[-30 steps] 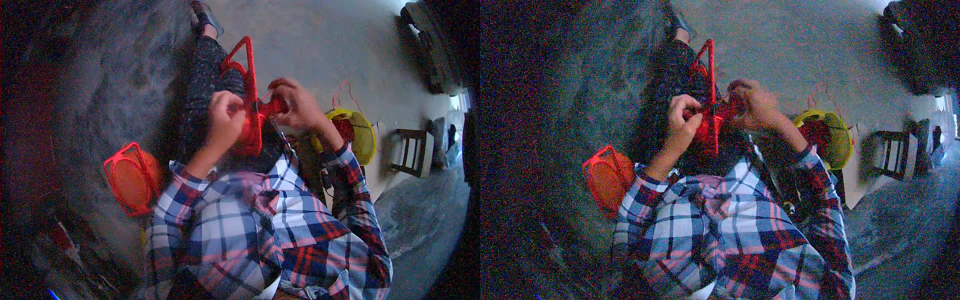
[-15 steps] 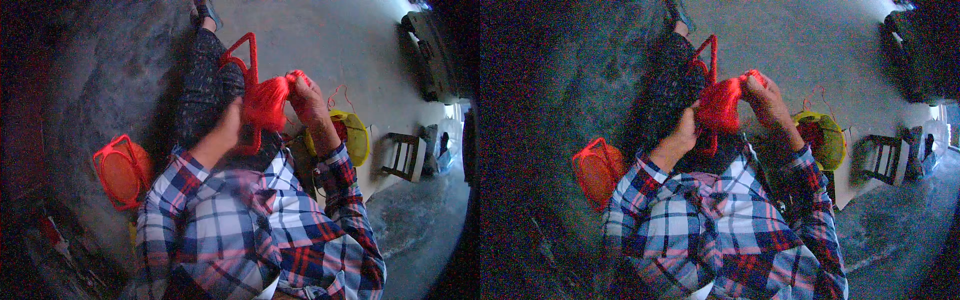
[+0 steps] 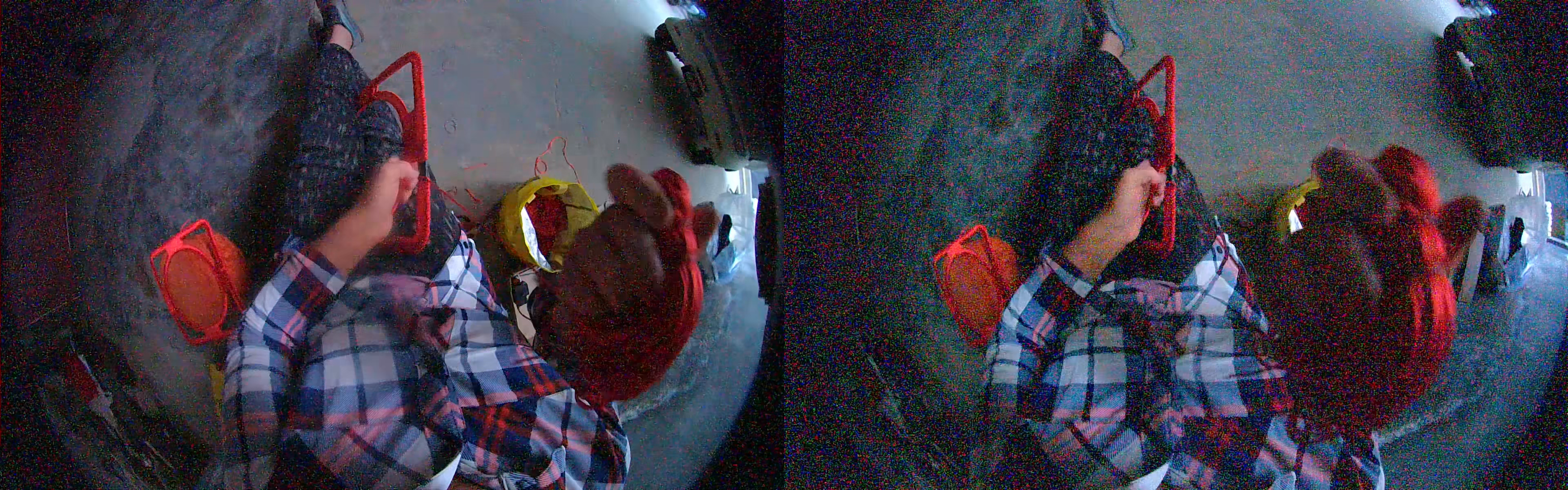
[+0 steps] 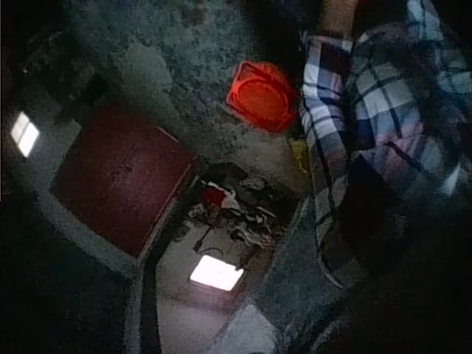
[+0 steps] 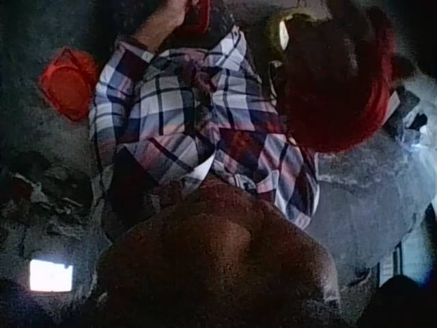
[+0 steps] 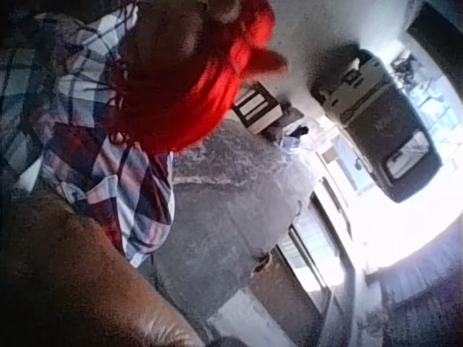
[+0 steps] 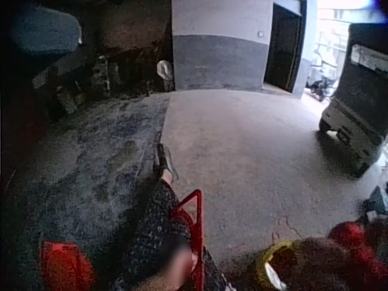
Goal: Wrapping a square red plastic frame with red twine.
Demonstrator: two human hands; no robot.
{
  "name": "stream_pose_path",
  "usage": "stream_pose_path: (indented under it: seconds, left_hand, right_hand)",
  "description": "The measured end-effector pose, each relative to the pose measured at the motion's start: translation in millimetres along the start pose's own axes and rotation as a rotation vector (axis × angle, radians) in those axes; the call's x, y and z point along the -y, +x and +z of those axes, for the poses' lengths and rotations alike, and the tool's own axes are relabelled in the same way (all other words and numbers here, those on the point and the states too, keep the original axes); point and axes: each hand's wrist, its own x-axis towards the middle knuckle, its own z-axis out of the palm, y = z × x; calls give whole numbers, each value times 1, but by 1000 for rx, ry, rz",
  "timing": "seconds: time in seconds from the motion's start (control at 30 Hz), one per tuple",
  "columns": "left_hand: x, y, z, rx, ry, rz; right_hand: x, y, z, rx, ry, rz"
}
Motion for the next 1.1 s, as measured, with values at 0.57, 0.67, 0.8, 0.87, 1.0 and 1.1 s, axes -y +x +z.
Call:
stream_pose_path:
  seconds: [0.57, 0.67, 0.8, 0.87, 1.0, 1.1]
  left_hand:
    - [-25, -22, -25, -302, 836, 519]
    - [-5, -32, -15, -180, 960, 164]
    - [8, -41, -5, -204, 836, 299]
    - [1, -50, -6, -217, 759, 310]
    - [-5, -57, -6, -261, 331, 76]
    - [-26, -54, -4, -386, 771, 758]
  right_hand:
    - [-116, 9, 2, 803, -1733, 531]
    - [-159, -6, -15, 801, -1819, 552]
    - [-199, -13, -31, 684, -1509, 454]
    - [-185, -5, -14, 598, -1285, 595]
    - [-171, -7, -4, 358, -1049, 736]
    - [-173, -10, -7, 371, -1045, 408]
